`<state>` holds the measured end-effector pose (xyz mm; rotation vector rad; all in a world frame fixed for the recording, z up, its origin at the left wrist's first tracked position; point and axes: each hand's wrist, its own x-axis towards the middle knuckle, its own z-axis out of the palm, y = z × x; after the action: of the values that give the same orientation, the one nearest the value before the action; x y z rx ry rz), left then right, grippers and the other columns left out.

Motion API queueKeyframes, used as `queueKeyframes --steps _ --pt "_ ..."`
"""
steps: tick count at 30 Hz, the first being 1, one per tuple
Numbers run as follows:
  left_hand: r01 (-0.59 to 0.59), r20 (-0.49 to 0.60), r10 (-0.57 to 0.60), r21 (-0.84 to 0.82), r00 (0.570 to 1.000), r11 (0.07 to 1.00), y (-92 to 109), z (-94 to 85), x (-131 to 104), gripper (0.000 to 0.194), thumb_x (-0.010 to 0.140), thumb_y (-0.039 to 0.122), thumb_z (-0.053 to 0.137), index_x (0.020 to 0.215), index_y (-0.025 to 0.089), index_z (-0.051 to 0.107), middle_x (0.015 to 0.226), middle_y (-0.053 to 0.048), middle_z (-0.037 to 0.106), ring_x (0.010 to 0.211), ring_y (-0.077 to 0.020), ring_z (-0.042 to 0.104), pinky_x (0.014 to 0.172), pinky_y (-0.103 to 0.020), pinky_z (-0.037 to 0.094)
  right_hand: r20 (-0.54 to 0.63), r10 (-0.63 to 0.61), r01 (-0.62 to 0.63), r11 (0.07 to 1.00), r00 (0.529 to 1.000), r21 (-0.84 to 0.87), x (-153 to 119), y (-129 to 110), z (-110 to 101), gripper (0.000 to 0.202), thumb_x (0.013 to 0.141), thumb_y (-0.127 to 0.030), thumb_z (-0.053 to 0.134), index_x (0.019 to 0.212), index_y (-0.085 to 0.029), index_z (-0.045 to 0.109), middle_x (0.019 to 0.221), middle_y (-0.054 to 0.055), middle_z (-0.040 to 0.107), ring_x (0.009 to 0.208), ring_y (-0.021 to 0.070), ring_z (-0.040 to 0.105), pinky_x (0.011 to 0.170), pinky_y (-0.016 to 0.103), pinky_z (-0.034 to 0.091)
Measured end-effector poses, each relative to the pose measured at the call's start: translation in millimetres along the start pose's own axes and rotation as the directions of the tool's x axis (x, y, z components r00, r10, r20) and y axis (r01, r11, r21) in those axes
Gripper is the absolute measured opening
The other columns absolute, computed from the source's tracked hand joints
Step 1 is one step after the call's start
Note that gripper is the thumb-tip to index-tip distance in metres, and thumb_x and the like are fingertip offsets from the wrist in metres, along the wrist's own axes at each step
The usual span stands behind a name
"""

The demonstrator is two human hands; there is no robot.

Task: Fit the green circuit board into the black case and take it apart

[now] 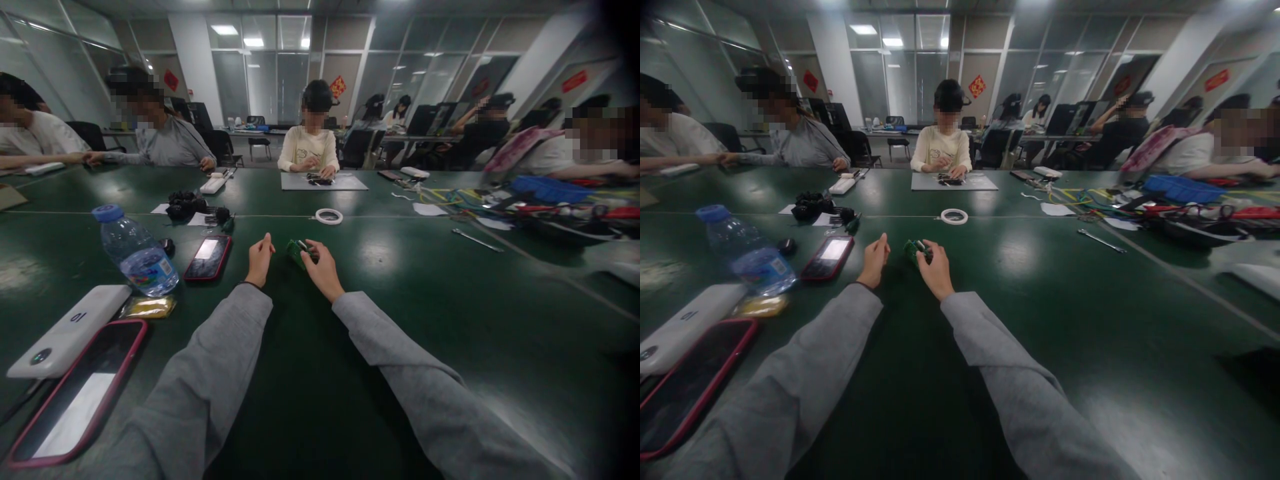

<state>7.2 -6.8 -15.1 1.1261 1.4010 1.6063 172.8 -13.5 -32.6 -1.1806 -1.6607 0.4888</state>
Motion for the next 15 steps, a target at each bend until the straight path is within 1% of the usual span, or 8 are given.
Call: queueKeyframes --steps 2,3,6,8,11,13,15 --pt "-0.003 -0.003 0.003 0.014 1.0 1.0 0 -0.2 0 0.046 0.083 0.054 0.047 0.054 0.018 0.044 0.043 0.005 0.03 0.042 -0.0082 0.029 0.043 -0.023 0.021 -0.014 0.072 -0.071 0.996 0.997 0.061 1 3 -2 0.04 0.086 -0.037 0.051 0.119 -0.016 0.055 0.098 0.009 0.06 0.088 0.0203 0.057 0.082 0.035 0.047" --pt "-0.004 -0.003 0.004 0.018 1.0 1.0 0 -0.3 0 0.046 0.083 0.054 0.046 0.054 0.018 0.044 0.043 0.005 0.031 0.042 -0.0082 0.029 0.043 -0.023 0.021 -0.018 0.102 -0.1 0.993 0.995 0.065 2 4 -3 0.04 0.087 -0.039 0.049 0.119 -0.017 0.056 0.095 0.008 0.061 0.088 0.0206 0.057 0.081 0.035 0.047" --pt "-0.007 0.002 0.007 0.021 1.0 1.0 1 -0.8 0 0.046 0.084 0.054 0.045 0.054 0.018 0.044 0.043 0.005 0.03 0.042 -0.0081 0.029 0.044 -0.023 0.022 -0.044 0.145 -0.146 0.989 0.988 -0.025 6 11 -7 0.039 0.088 -0.042 0.047 0.117 -0.018 0.059 0.09 0.008 0.063 0.093 0.0235 0.056 0.082 0.037 0.045" --pt "-0.006 0.008 0.006 0.019 1.0 1.0 1 -1.0 -1 0.046 0.084 0.053 0.045 0.054 0.018 0.044 0.043 0.005 0.03 0.042 -0.0082 0.029 0.044 -0.024 0.022 -0.055 0.146 -0.149 0.986 0.988 -0.073 9 17 -9 0.036 0.088 -0.04 0.046 0.112 -0.018 0.062 0.091 0.008 0.064 0.095 0.024 0.055 0.084 0.037 0.044" --pt "-0.004 0.009 0.004 0.016 1.0 1.0 2 -0.9 -1 0.046 0.085 0.053 0.045 0.054 0.018 0.044 0.044 0.005 0.03 0.043 -0.0083 0.03 0.044 -0.024 0.022 -0.038 0.128 -0.131 0.988 0.991 -0.084 13 22 -13 0.034 0.09 -0.038 0.042 0.104 -0.017 0.065 0.093 0.008 0.065 0.09 0.0219 0.058 0.084 0.036 0.044" --pt "-0.005 0.005 0.005 0.015 1.0 1.0 1 -0.8 -1 0.046 0.085 0.052 0.045 0.054 0.018 0.044 0.044 0.005 0.03 0.043 -0.0083 0.029 0.044 -0.024 0.022 -0.035 0.115 -0.118 0.988 0.993 -0.1 15 22 -14 0.038 0.091 -0.042 0.041 0.107 -0.016 0.063 0.094 0.009 0.065 0.09 0.0223 0.058 0.083 0.036 0.045" --pt "-0.006 0.003 0.006 0.016 1.0 1.0 1 -0.8 0 0.046 0.085 0.052 0.045 0.054 0.018 0.043 0.044 0.005 0.029 0.043 -0.0081 0.029 0.044 -0.024 0.021 -0.05 0.087 -0.093 0.986 0.995 -0.141 15 21 -15 0.047 0.089 -0.05 0.044 0.118 -0.015 0.057 0.099 0.01 0.063 0.094 0.0239 0.057 0.083 0.038 0.046"
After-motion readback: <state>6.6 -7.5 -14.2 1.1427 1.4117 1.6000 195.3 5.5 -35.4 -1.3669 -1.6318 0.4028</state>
